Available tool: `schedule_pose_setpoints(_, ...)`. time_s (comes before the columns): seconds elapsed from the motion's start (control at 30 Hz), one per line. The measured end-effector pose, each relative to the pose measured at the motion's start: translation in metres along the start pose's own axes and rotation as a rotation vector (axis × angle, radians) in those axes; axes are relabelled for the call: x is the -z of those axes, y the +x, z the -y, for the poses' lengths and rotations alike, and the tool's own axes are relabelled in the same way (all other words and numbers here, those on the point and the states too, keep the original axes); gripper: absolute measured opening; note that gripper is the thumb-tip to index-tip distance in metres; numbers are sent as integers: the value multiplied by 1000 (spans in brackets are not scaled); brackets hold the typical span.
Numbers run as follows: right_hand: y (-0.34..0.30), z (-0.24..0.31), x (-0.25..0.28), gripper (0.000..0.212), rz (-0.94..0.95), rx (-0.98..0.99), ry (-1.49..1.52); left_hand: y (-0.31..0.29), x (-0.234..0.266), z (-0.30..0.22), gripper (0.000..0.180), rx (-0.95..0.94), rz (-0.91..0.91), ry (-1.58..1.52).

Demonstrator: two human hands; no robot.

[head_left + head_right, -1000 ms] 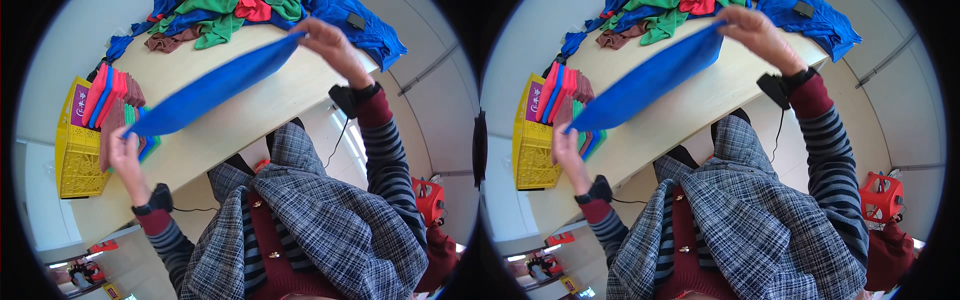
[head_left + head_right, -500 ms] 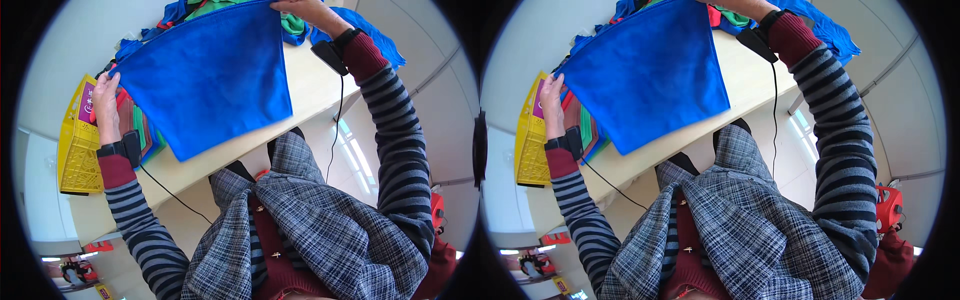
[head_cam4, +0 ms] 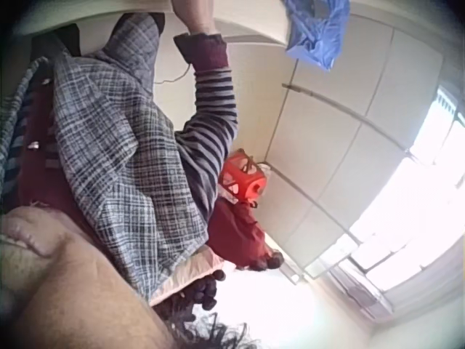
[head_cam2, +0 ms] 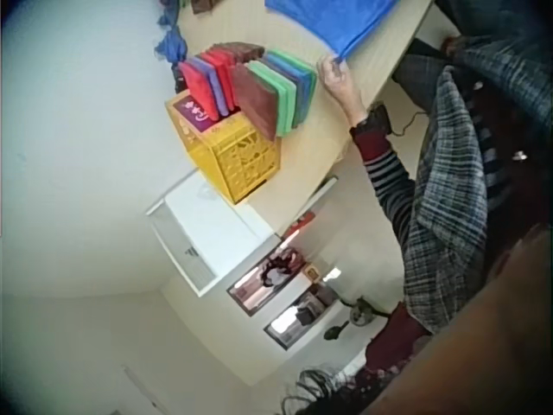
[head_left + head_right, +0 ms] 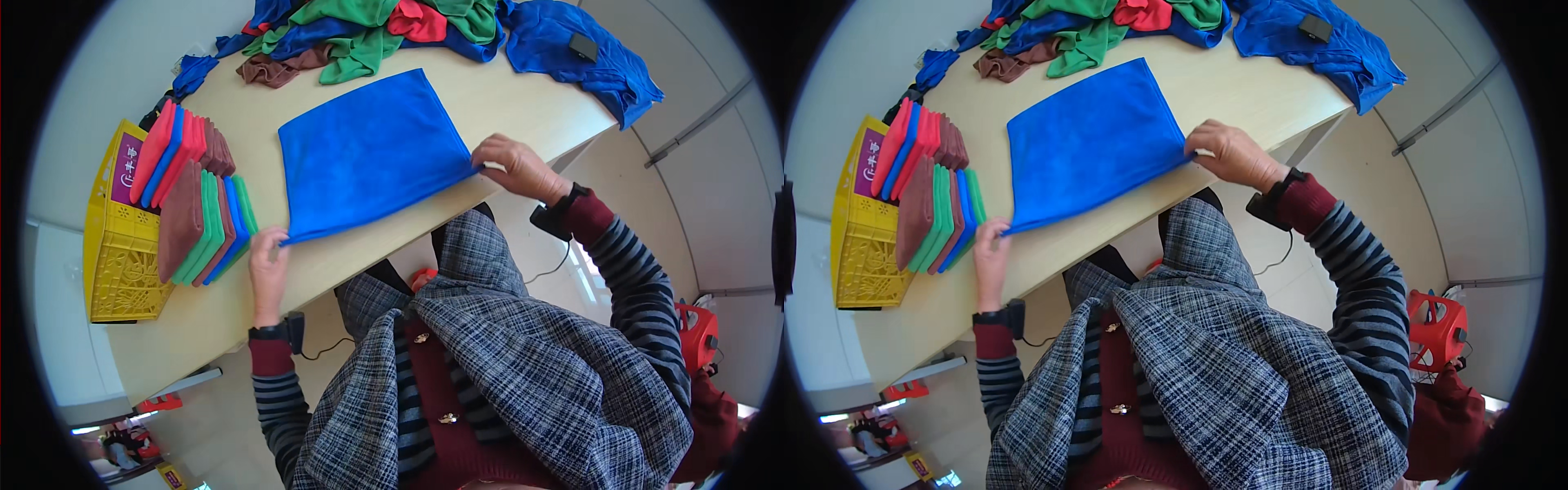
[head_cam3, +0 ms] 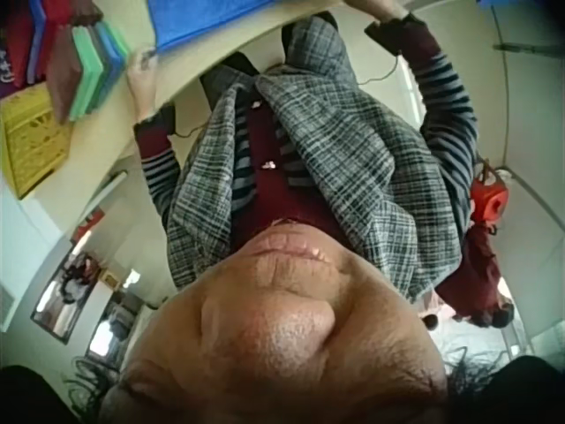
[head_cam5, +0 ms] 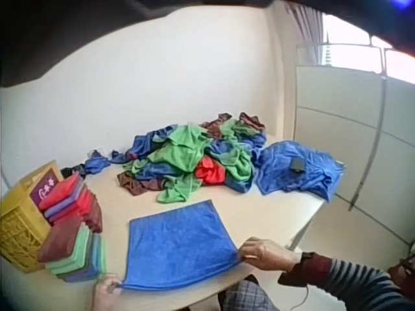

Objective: Folding colorful fabric cloths and stacking them on a table in an organized manner.

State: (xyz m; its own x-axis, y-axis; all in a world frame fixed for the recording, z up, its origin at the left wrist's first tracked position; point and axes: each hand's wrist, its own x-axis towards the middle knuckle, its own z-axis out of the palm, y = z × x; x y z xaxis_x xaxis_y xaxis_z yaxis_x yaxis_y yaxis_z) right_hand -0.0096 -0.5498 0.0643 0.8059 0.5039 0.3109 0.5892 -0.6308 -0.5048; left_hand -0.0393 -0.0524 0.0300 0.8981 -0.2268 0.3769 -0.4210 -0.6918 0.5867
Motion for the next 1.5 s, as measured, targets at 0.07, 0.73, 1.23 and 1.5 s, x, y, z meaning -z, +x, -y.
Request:
schedule_pose_setpoints(0.07, -15, 1, -1, 14, 49, -25, -44, -12, -19, -9, 20, 21, 30, -50)
schedule_pose_setpoints(0.73, 120, 62, -152, 73, 174, -20, -364, 51, -88, 7, 59, -75, 245, 589)
schedule_pose_setpoints(1.23, 96, -63, -83, 77, 213, -339, -496, 55, -85, 12, 70, 33, 298, 527)
schedule_pose_setpoints(1.5, 143, -38, -100, 78, 195, -341, -465, 96, -74, -9, 71, 47, 389, 532)
